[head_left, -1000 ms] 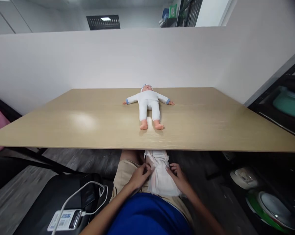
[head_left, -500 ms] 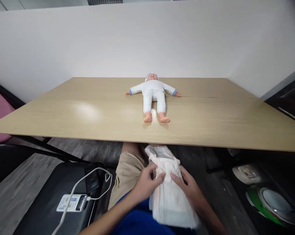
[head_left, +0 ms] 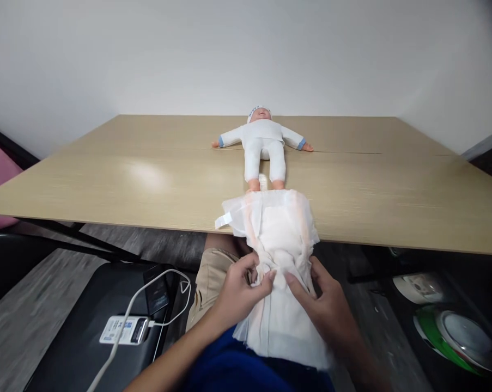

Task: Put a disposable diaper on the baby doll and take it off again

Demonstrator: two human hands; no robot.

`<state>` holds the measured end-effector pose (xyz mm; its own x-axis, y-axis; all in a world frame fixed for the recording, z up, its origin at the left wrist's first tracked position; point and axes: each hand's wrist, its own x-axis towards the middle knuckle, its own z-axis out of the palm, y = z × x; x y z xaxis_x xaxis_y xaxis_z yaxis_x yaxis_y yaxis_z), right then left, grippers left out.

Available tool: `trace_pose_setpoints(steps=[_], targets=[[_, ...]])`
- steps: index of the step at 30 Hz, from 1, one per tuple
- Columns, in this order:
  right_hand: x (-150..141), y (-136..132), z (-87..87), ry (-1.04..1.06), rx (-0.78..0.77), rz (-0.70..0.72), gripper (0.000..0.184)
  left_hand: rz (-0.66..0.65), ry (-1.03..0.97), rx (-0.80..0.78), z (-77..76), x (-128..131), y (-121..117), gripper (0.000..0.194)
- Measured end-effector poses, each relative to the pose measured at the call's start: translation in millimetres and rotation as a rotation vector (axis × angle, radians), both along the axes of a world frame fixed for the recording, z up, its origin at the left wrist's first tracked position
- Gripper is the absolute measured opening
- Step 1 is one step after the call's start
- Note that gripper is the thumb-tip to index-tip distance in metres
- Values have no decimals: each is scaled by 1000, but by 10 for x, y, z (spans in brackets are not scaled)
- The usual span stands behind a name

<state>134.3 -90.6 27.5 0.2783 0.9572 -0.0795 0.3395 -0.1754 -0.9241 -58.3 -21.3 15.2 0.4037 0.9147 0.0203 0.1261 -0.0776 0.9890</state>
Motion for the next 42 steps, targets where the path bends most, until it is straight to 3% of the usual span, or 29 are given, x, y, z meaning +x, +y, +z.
trace_pose_setpoints(steps=[5, 8, 10, 13, 17, 21, 25, 28, 33, 37, 42], targets=[[67, 148, -280, -158, 3, -32, 46, -10, -45, -107, -201, 24, 139, 44], [146, 186, -343, -413, 249, -183, 50, 0, -32, -98, -268, 38, 145, 48], [198, 267, -274, -536, 451, -188, 51, -1, -20, -86, -291, 58, 136, 49], [246, 507, -79, -647, 577, 60, 42, -17, 33, -33, -277, 80, 134, 47], [279, 951, 35, -753, 486, 490, 50, -126, 214, 173, -130, -11, 259, 41], [358, 1307, -75, -824, 426, 721, 58, -303, 409, 485, 150, -278, 685, 35], [431, 1466, -149, -852, 405, 704, 65, -357, 490, 787, 418, -523, 1379, 28], [435, 1502, -150, -883, 400, 675, 68, -386, 551, 964, 515, -556, 1921, 28], [420, 1509, -152, -880, 398, 663, 68, -469, 686, 1102, 459, -269, 2561, 58], [418, 1513, -163, -878, 387, 664, 68, -571, 784, 1176, 415, 106, 2835, 88], [400, 1511, -168, -884, 376, 648, 69, -775, 904, 1320, 488, 461, 3066, 114]])
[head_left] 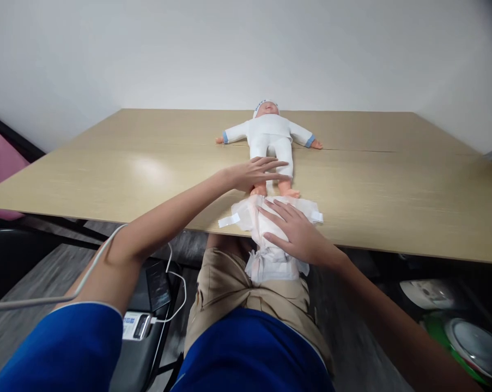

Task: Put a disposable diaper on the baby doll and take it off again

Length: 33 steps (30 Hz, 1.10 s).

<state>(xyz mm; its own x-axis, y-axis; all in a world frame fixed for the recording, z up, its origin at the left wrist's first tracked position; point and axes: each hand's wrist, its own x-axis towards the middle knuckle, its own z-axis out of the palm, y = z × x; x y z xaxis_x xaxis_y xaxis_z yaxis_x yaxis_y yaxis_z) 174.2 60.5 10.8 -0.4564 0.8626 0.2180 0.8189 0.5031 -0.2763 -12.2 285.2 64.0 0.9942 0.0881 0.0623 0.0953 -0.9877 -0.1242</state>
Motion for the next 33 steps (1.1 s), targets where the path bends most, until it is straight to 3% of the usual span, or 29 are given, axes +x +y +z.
trace_pose_setpoints(steps=[5, 8, 12, 16, 20, 26, 33], targets=[[-13, -10, 3, 2, -6, 0, 70, -109, 78, 17, 38, 183, 66, 114], [-10, -7, 27, 21, -22, 10, 71, -128, 8, -7, 17, 240, 48, 93], [13, 29, 64, 19, -44, 34, 72, -140, -131, -50, 3, 290, 10, 41], [60, 109, 61, 10, -67, 52, 74, -143, -168, -57, 75, 326, 10, 32], [112, 213, 65, 10, -114, 80, 74, -170, -283, -226, 252, 353, 78, 34], [141, 448, 83, -15, -122, 115, 77, -121, -406, -429, 682, 346, 173, 37], [190, 1074, -25, -59, 5, 63, 72, -140, -539, -657, 1029, 330, 384, 37]])
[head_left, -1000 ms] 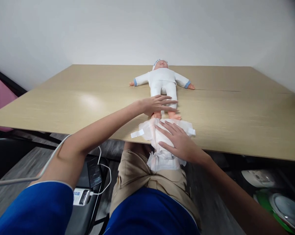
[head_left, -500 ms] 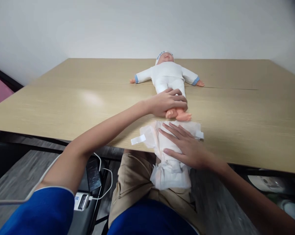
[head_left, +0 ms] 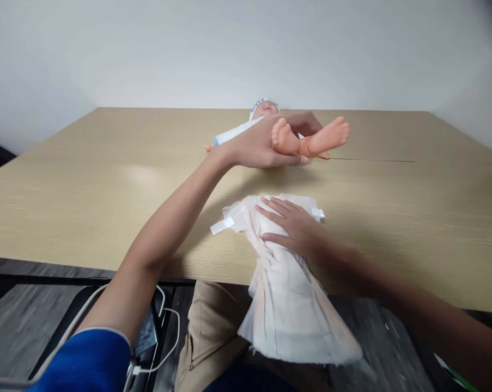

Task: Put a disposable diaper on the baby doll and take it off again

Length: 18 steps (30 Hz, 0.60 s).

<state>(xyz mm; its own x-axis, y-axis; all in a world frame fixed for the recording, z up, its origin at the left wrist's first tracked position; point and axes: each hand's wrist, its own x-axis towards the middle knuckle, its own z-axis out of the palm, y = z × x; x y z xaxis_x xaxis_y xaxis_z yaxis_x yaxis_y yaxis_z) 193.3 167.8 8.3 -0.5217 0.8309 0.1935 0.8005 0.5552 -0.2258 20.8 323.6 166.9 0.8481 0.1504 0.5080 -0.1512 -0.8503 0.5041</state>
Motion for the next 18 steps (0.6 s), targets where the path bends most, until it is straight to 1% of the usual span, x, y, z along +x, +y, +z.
trace_pose_setpoints(steps=[3, 5, 7, 12, 14, 18], targets=[[26, 348, -12, -15, 3, -7, 74, 28, -13, -62, 85, -18, 105, 37], [47, 577, -10, -8, 1, -30, 74, 9, -21, -87, 140, -42, 155, 38], [77, 794, -13, 12, 2, -60, 75, -6, -30, -106, 189, -72, 186, 41], [157, 1278, -14, 98, 19, -111, 80, 40, -30, -129, 262, -145, 215, 43], [169, 1449, 24, 154, -10, -152, 78, 47, -22, -139, 272, -164, 223, 42], [198, 1743, 153, 290, -101, -230, 79, 47, -32, -146, 271, -178, 218, 45]])
